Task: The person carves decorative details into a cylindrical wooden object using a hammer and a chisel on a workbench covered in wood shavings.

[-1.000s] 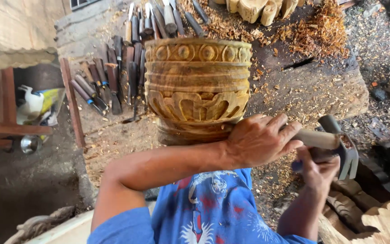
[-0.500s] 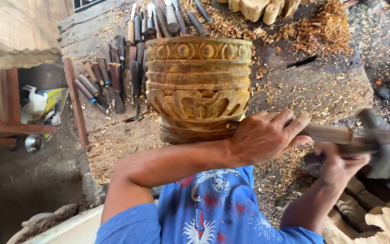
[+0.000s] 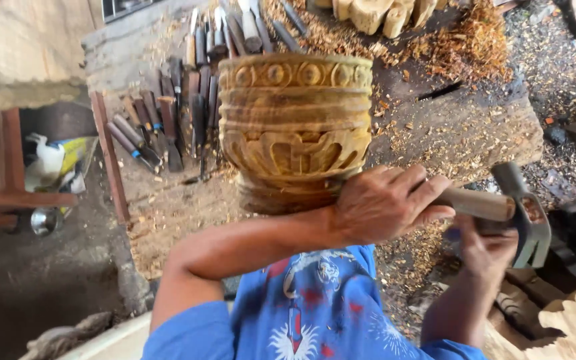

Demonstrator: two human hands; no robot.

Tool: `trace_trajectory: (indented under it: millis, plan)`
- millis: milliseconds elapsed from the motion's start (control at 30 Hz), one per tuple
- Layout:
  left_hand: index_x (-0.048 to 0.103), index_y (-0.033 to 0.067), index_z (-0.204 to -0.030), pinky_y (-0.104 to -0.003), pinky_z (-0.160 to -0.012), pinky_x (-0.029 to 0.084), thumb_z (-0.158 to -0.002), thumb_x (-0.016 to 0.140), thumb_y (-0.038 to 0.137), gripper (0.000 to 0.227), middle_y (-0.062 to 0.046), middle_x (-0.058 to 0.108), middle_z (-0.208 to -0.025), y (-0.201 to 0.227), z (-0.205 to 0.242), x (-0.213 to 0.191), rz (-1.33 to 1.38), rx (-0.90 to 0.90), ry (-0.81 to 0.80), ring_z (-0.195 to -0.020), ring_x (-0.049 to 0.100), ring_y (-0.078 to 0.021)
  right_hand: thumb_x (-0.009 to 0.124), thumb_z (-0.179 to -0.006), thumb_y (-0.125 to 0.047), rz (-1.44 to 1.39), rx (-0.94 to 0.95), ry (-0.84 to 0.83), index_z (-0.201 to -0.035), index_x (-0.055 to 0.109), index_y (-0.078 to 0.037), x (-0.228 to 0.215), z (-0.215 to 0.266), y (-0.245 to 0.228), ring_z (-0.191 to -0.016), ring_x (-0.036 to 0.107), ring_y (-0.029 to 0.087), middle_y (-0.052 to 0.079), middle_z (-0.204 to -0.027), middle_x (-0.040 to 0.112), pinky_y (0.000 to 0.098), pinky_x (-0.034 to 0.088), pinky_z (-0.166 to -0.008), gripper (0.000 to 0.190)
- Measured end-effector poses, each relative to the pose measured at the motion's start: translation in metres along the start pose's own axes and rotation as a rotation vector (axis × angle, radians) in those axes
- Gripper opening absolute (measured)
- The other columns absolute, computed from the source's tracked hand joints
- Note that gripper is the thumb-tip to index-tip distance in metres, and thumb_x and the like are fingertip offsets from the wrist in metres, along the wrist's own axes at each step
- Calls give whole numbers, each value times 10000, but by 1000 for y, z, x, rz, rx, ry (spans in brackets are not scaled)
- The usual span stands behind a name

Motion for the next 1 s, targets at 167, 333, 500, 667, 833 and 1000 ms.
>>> trace_trajectory:
  millis: [167,333,500,667,833,1000]
  plan:
    - [616,85,-1262,-329,-490,523,-1070,437,557,541,-81,607,-864,8,-6,14,-52,72,-37,-623,623,-170,655,-909,96,-344,51,279,-1221,508,-95,-51,-10,8,-764,656,158,102,-1058,652,317,632,-734,394]
    - [612,101,-1293,-309,-444,496,-1044,415,535,538,-120,638,-933,2,-8,17,-40,-5,-34,-565,591,-145,660,-1050,164,-291,108,103,-1118,550,14,-66,-6,-8,-710,611,216,150,-918,603,352,548,-699,198]
    - [608,109,-1321,-308,-469,499,-1069,420,516,515,-74,614,-864,-2,-9,21,-20,-67,-28,-582,579,-138,696,-872,2,533,-426,143,-1123,521,13,-7,-20,-45,-720,629,370,237,-940,566,462,587,-708,306]
    - [578,91,-1338,-316,-526,516,-1113,419,534,521,-67,606,-914,1,-3,0,48,19,48,-598,573,-148,699,-957,15,106,17,203,-1310,465,-64,-27,-23,-32,-904,658,155,92,-1149,608,336,578,-813,430]
    - [593,96,-1323,-327,-504,497,-1073,450,531,521,-70,610,-878,4,-5,1,69,-6,19,-592,557,-154,637,-1062,68,-7,-53,329,-1285,447,-10,-56,-14,-8,-843,567,156,106,-1048,533,311,571,-787,304]
    - [540,67,-1341,-292,-538,500,-1167,414,537,517,-63,600,-905,-1,4,-13,20,-26,64,-642,592,-147,671,-987,-32,88,75,35,-1295,485,-69,-23,-11,-11,-787,638,136,104,-1107,609,293,597,-662,361]
Point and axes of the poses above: each hand's wrist, its own z-axis away from the middle knuckle, its own x-axis out of the palm, y = z × x, the point moved 5 cm from there along -z, towards the middle knuckle
